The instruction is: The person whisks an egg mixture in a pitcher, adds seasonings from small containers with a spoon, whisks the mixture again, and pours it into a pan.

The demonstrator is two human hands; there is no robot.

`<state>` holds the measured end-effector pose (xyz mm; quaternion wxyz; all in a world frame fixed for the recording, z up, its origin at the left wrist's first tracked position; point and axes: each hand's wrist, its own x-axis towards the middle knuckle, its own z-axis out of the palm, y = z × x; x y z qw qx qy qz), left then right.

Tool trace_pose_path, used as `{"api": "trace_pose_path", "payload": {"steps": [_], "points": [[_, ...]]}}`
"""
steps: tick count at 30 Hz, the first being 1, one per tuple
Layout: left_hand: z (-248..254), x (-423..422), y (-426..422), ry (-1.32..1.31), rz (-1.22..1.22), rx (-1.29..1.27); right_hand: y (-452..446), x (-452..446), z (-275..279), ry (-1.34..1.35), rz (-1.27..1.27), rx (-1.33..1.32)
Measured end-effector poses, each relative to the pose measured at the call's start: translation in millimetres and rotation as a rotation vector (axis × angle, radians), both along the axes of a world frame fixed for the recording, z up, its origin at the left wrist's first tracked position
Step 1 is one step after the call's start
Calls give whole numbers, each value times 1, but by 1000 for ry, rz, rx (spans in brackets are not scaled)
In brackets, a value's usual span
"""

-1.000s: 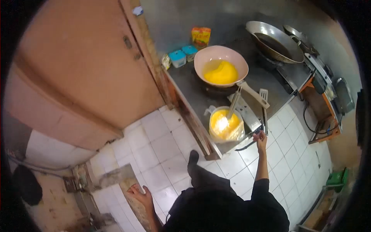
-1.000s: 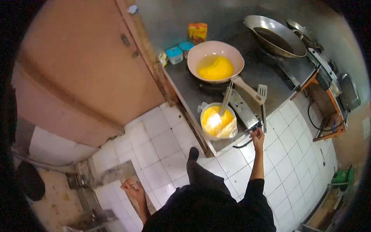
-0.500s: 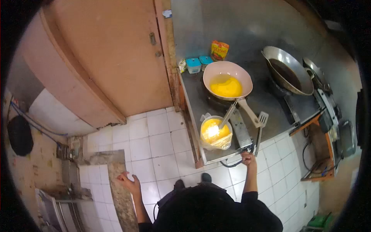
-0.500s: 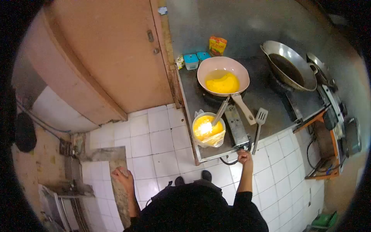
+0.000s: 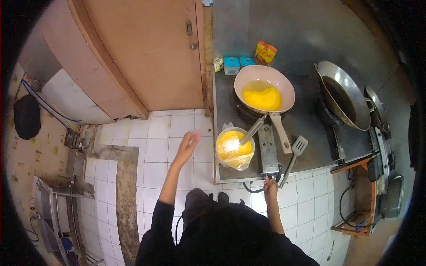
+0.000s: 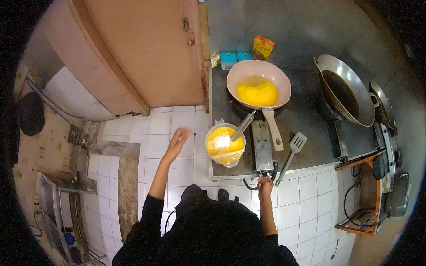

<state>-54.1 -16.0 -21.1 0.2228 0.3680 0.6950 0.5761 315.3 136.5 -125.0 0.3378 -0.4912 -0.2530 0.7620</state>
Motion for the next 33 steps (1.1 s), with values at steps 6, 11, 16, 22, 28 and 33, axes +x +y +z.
{"api": "trace_pose_path", "payload": {"steps": [6,11,16,22,28,33], "points": [[25,-11,111,-342,-364,-36,-3,-4,-11,-284,-23,427],[-38,-8,143,-543,-546,-51,-7,-13,-2,-313,-60,517],[-47,13,136,-750,-275,11,-2,-7,-10,-311,28,489],[-46,34,106,-236,10,-3,-9,-28,-3,-157,-290,153],[-70,43,95,-77,144,309,3,-66,-18,-822,-578,447],[-68,40,91,23,105,304,8,-76,-11,-647,-716,161]]}}
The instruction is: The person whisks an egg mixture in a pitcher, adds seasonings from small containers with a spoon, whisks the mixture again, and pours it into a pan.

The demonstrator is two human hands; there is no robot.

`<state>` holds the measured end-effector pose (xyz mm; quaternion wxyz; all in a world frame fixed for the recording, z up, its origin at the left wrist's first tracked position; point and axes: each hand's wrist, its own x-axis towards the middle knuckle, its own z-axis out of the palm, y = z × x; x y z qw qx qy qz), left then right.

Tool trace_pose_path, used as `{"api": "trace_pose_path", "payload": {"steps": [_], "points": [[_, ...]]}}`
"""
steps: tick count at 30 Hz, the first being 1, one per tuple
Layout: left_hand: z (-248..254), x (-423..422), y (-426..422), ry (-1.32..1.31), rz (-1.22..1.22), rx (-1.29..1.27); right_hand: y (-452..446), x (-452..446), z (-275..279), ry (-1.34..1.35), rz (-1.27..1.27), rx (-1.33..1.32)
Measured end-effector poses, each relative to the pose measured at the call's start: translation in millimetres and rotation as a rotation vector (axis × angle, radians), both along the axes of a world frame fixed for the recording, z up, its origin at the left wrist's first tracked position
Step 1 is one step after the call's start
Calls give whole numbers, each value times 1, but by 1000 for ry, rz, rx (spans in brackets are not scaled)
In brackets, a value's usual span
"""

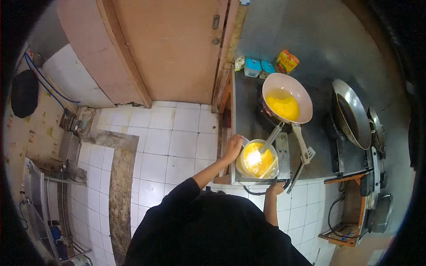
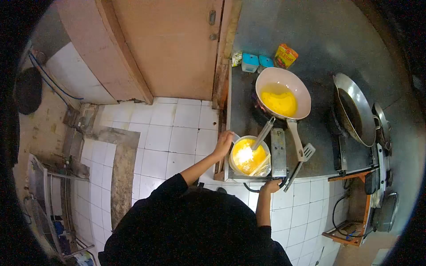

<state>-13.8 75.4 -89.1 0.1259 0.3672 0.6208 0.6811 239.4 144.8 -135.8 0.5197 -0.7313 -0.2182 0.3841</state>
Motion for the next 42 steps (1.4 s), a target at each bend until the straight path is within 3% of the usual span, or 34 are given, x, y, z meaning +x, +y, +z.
{"api": "trace_pose_path", "payload": {"steps": [2,4,7,9,13,15,16,18,19,21,22,23,24,27,29,30,33,35,37,40,42], "points": [[0,-2,-1,-21,-29,-24,7,1,-11,111,-98,51],[-1,-3,0,-40,-62,-50,28,18,-57,324,-129,124],[5,1,-1,-105,-69,-53,21,26,-40,321,21,-55],[15,3,-5,-198,-89,-7,2,3,5,392,-3,-28],[5,2,0,-149,-90,-59,-2,-3,6,306,-10,104],[10,5,1,-144,34,-68,1,-3,9,271,-76,46],[17,4,0,-148,24,-67,6,10,-5,267,-85,49],[28,-2,-3,-265,-88,-221,17,48,-50,434,134,0],[23,-2,0,-269,-100,-223,4,39,-28,429,122,1],[5,-2,15,-287,-64,-226,-34,-1,46,90,38,31],[0,-4,20,-288,-81,-222,-31,18,25,-104,-140,-74],[-4,-5,25,-274,-82,-250,-29,47,12,-181,-2,-122],[-8,-4,30,-260,-86,-280,-35,38,33,-138,132,73],[7,-10,31,-384,-202,-237,-46,-30,129,-228,642,512],[20,-10,31,-341,-212,-213,-29,-81,176,-335,914,590],[18,-9,34,-315,-155,-193,-18,-103,183,-417,847,556],[16,-8,35,-315,-130,-169,14,-131,188,-365,1026,450],[0,-7,40,-285,-148,-120,21,-145,194,17,920,336],[-3,-7,41,-288,-143,-145,19,-153,206,64,915,379],[-4,-6,38,-315,-108,-176,17,-149,236,389,1003,404],[8,-7,34,-295,-133,-206,14,-147,251,401,1081,448]]}}
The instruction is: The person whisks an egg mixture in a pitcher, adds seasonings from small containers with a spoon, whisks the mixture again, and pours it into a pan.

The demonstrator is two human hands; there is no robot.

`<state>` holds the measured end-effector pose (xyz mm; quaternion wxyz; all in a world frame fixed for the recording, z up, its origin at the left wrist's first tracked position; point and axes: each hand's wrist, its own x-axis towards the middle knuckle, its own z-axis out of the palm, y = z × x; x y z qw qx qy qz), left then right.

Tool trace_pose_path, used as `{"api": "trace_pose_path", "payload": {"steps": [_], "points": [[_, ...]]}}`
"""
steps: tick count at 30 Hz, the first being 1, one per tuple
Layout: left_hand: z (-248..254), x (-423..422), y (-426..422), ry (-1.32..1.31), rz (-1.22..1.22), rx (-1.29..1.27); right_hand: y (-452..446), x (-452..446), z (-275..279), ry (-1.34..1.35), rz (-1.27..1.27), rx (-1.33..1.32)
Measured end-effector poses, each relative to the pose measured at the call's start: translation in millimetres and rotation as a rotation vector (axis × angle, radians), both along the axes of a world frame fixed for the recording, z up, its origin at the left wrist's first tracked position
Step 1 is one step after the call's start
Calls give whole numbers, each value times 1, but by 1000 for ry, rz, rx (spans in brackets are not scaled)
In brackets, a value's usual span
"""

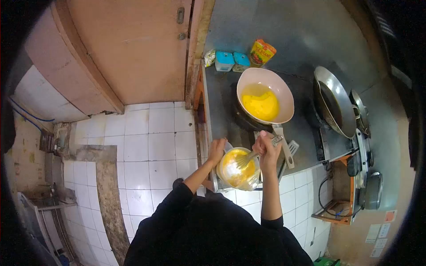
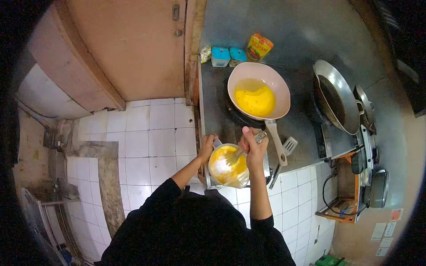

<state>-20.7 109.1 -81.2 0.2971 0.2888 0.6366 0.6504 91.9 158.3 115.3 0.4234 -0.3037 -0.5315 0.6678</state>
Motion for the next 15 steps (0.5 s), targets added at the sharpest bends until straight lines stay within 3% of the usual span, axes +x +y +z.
{"api": "trace_pose_path", "payload": {"steps": [7,9,13,15], "points": [[-17,-2,1,-291,-114,-8,-21,6,57,100,176,139],[-12,0,-3,138,-62,-37,-27,15,69,87,200,122],[-21,-8,0,189,-132,-17,-35,23,85,216,233,184],[-23,-8,1,-133,-159,-98,-40,21,86,257,223,146]]}}
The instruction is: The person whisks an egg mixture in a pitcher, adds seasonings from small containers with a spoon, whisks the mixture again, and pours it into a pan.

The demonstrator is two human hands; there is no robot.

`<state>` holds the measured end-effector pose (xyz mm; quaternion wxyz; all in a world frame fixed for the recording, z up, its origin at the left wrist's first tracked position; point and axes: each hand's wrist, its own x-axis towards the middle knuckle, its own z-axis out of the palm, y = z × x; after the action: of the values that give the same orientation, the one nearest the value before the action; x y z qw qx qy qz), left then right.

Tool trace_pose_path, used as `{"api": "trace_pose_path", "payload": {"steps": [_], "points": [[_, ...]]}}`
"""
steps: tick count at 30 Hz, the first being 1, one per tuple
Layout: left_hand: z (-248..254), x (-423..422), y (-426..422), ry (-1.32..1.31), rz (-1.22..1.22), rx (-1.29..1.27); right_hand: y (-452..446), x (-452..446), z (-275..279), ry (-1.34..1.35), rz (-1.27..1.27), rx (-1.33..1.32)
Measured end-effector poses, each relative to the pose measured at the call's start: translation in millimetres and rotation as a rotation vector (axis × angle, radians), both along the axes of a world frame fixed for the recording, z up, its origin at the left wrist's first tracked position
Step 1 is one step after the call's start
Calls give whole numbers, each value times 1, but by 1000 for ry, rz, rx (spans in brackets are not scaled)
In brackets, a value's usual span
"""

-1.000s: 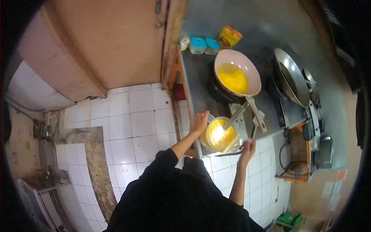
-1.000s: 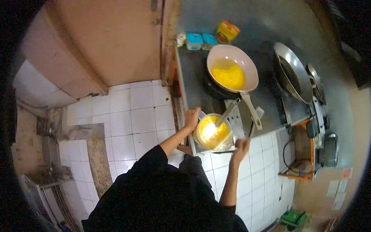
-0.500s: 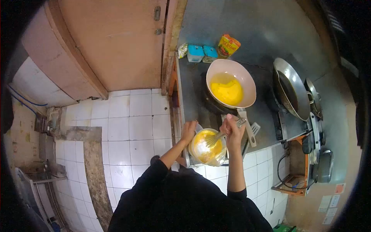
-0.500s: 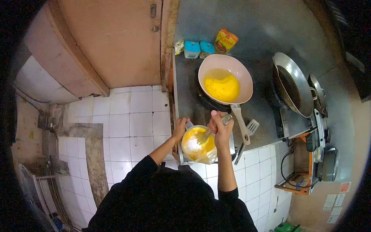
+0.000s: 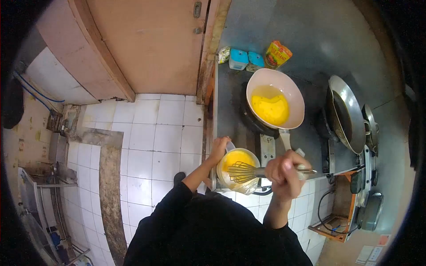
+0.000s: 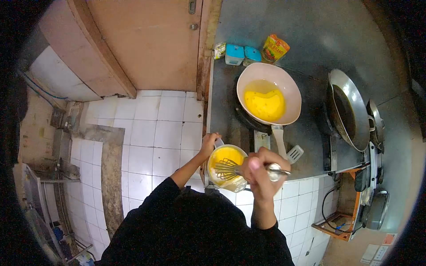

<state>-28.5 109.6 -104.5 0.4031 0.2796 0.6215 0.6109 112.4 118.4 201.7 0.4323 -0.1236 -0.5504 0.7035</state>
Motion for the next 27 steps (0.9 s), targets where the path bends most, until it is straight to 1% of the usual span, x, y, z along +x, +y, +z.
{"api": "trace_pose_path", "payload": {"steps": [1,2,3,4,5,6,7,8,10,11,12,14,15,16,18,19,20,21,22,23,24,25,26,27], "points": [[-7,3,0,1,0,-3,-2,-1,-5,-59,3,-60],[-13,6,0,204,69,54,-1,-3,-17,-120,36,-48],[-14,7,2,305,103,84,0,-8,-34,-181,70,-35],[-15,9,2,406,142,109,-4,-15,-55,-219,52,-56],[-8,8,2,496,168,227,-10,-24,-79,-323,-88,-38],[-4,7,1,584,192,346,-14,-35,-124,-234,-289,126],[-9,3,2,836,212,385,-7,-31,-152,-426,-140,134],[-5,1,3,839,214,388,-2,-32,-149,-423,-140,138],[2,1,3,85,22,111,6,-43,-126,-526,-55,137],[3,0,4,85,27,115,5,-42,-102,-485,-52,-32],[1,0,5,37,52,112,7,-41,-109,-489,-47,-28],[-12,7,10,-11,86,116,13,-34,-127,-148,-82,88],[-29,14,18,-28,181,202,5,-42,-128,-183,-146,16],[-25,13,15,-17,157,277,-3,-49,-130,-214,-208,-59],[-18,10,11,-2,101,430,11,-58,-143,-515,-54,309],[-12,11,11,79,103,272,5,-64,-109,-524,-38,136],[-6,9,14,112,98,290,5,-61,-96,-523,-43,142],[3,7,17,145,93,307,6,-54,-86,-405,-66,130],[-1,7,19,149,94,316,8,-53,-81,-277,-85,123],[-4,5,19,-92,85,221,9,-54,-121,-232,-150,38],[-7,7,18,-335,70,118,9,-59,-129,-225,-154,41],[14,16,16,-353,183,85,12,-61,-134,-391,-139,109],[-11,13,28,-348,181,94,17,-62,-139,-555,-125,177],[-67,13,44,-221,239,86,13,-62,-107,-576,-59,191]]}}
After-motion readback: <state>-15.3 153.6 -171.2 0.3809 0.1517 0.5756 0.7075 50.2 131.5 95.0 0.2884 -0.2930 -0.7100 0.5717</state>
